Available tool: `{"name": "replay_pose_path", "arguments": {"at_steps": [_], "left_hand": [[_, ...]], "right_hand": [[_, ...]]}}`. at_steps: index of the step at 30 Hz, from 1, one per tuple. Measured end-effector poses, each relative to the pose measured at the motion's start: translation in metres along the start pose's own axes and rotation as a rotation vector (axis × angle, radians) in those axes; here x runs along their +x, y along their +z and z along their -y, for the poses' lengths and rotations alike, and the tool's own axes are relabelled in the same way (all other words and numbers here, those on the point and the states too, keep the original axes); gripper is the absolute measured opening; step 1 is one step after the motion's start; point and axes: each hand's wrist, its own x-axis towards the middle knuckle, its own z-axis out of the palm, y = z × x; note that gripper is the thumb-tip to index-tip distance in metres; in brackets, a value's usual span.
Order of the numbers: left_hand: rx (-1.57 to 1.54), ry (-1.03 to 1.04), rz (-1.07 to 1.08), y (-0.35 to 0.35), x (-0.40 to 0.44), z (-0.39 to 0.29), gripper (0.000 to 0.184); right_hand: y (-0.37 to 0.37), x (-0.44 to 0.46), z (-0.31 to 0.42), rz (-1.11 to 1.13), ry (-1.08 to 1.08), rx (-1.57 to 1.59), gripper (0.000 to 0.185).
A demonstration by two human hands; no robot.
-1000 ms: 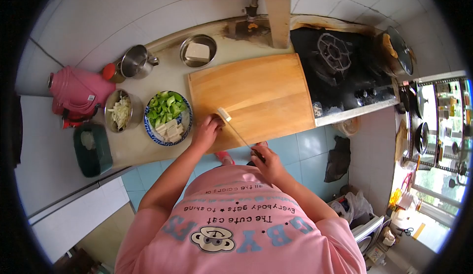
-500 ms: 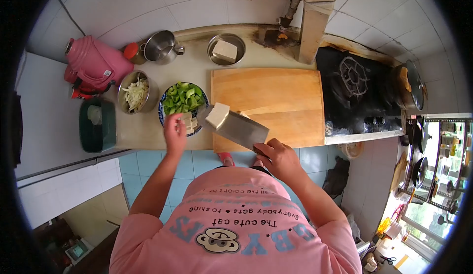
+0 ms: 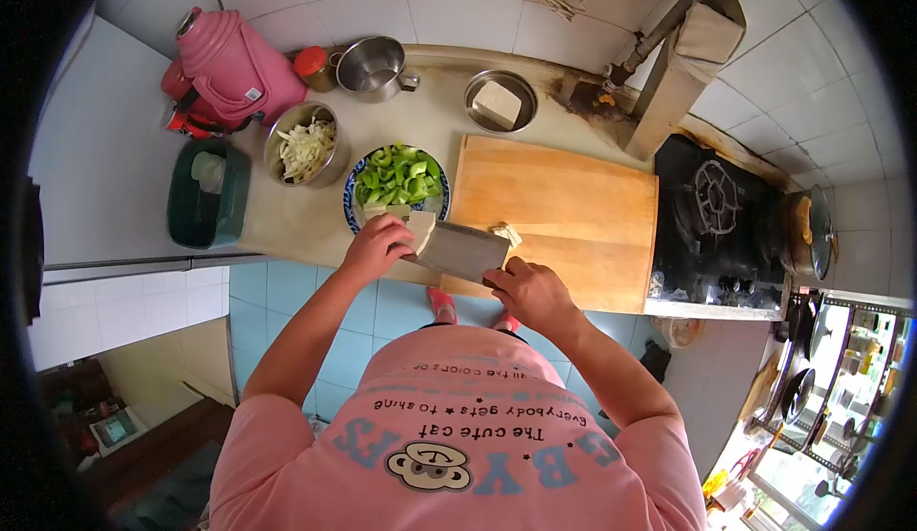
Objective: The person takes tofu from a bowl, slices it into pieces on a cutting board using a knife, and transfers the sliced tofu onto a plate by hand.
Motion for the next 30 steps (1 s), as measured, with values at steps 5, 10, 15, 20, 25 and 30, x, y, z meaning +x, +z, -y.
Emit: {"name": "replay_pose_path", "arguments": {"at_steps": [5,10,15,20,25,30], "left_hand": [[0.056,-0.049,0.015,0.002,0.008,-0.002,0.020],[0.117,-0.051,-0.069,0.008,0.018,0.000,0.017],[0.134,-0.081,-0.056,0.015,0.026,0.009,0.020],[0.156,-0.141,-0.030,0.022,0.029,0.015,0.027],[0.240,-0.098,-0.075,0.029,0.026,0.015,0.039],[0.154,-0.033,-0.214,0.027,0.038,-0.036,0.054]], "right_hand": [[0.002,0.005,-0.002,0.005,-0.026,-0.034,0.028],[0.000,0.005,0.008,-0.004,-0.047,-0.058,0.025],[-0.001,-0.010,0.008,-0.010,-0.049,-0.066,0.023],[-0.012,-0.040,0.010,-0.011,0.010,-0.030,0.028],[-0.030,-0.090,0.012,-0.075,0.151,0.034,0.028],[-0.038,-0.153,0.001,-0.221,0.405,0.381,0.033]]}}
